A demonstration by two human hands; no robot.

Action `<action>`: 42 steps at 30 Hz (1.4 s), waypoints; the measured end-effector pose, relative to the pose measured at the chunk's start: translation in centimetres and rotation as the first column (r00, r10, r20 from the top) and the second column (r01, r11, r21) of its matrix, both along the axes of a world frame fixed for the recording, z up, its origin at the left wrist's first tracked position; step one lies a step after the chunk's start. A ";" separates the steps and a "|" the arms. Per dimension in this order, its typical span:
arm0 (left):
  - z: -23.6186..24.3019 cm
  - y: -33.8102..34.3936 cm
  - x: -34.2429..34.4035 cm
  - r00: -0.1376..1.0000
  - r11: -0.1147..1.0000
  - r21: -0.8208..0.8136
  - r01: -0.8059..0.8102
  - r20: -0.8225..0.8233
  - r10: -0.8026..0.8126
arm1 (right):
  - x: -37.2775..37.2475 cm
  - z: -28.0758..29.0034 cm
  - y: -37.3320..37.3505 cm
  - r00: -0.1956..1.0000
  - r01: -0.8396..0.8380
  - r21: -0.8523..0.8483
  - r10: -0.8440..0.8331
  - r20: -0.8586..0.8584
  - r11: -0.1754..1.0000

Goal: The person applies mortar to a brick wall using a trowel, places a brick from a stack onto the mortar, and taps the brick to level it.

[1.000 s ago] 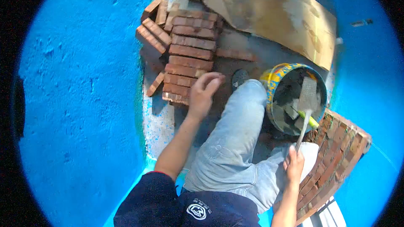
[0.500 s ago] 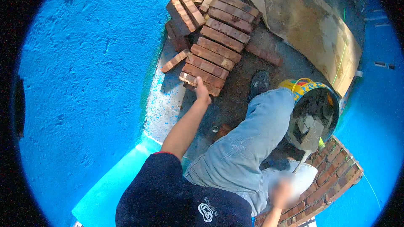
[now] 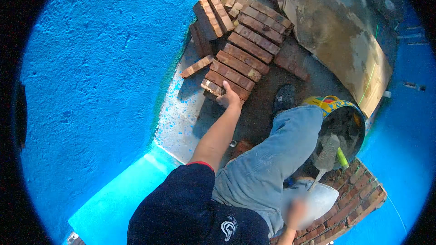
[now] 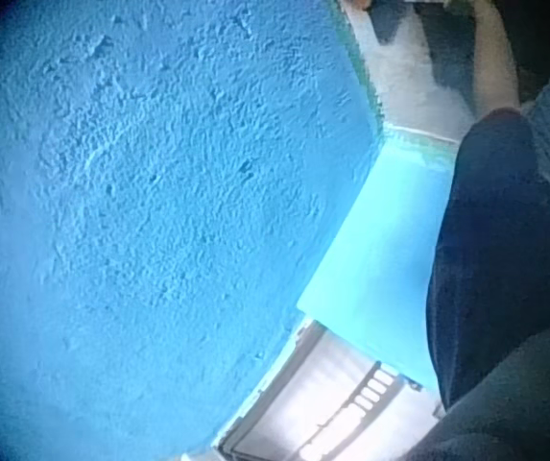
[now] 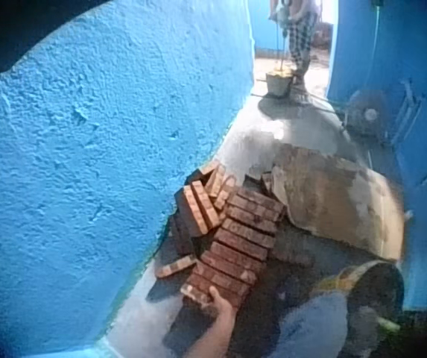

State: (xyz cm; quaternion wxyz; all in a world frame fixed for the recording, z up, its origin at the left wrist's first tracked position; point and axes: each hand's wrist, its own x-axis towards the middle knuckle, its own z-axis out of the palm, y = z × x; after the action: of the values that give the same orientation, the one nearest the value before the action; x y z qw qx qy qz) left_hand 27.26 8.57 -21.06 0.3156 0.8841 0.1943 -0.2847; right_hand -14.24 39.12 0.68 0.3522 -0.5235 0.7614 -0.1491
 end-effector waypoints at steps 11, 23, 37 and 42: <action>-0.8 0.9 0.5 0.997 0.994 -0.094 0.056 0.051 -0.051 | 0.7 0.2 0.7 0.990 0.096 0.029 -0.099 0.102 0.995; 1.2 -0.9 11.7 0.353 0.384 0.329 0.863 0.152 -0.923 | 2.9 2.1 0.1 0.920 0.296 0.199 -0.335 0.203 0.934; 4.2 1.7 7.1 0.128 0.231 0.275 0.933 0.346 -0.929 | 6.0 5.2 -3.2 0.761 0.459 0.392 -0.581 0.290 0.797; 6.1 1.2 4.1 -0.210 -0.100 0.464 0.880 0.192 -0.959 | 6.9 5.9 -5.0 0.627 0.549 0.417 -0.687 0.367 0.724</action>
State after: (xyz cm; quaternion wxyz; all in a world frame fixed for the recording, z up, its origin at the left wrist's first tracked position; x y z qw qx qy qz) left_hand 31.36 9.72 -14.98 -0.0352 0.7900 -0.5864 -0.1756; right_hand -7.35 34.07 6.59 0.5286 -0.1177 0.7897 -0.2882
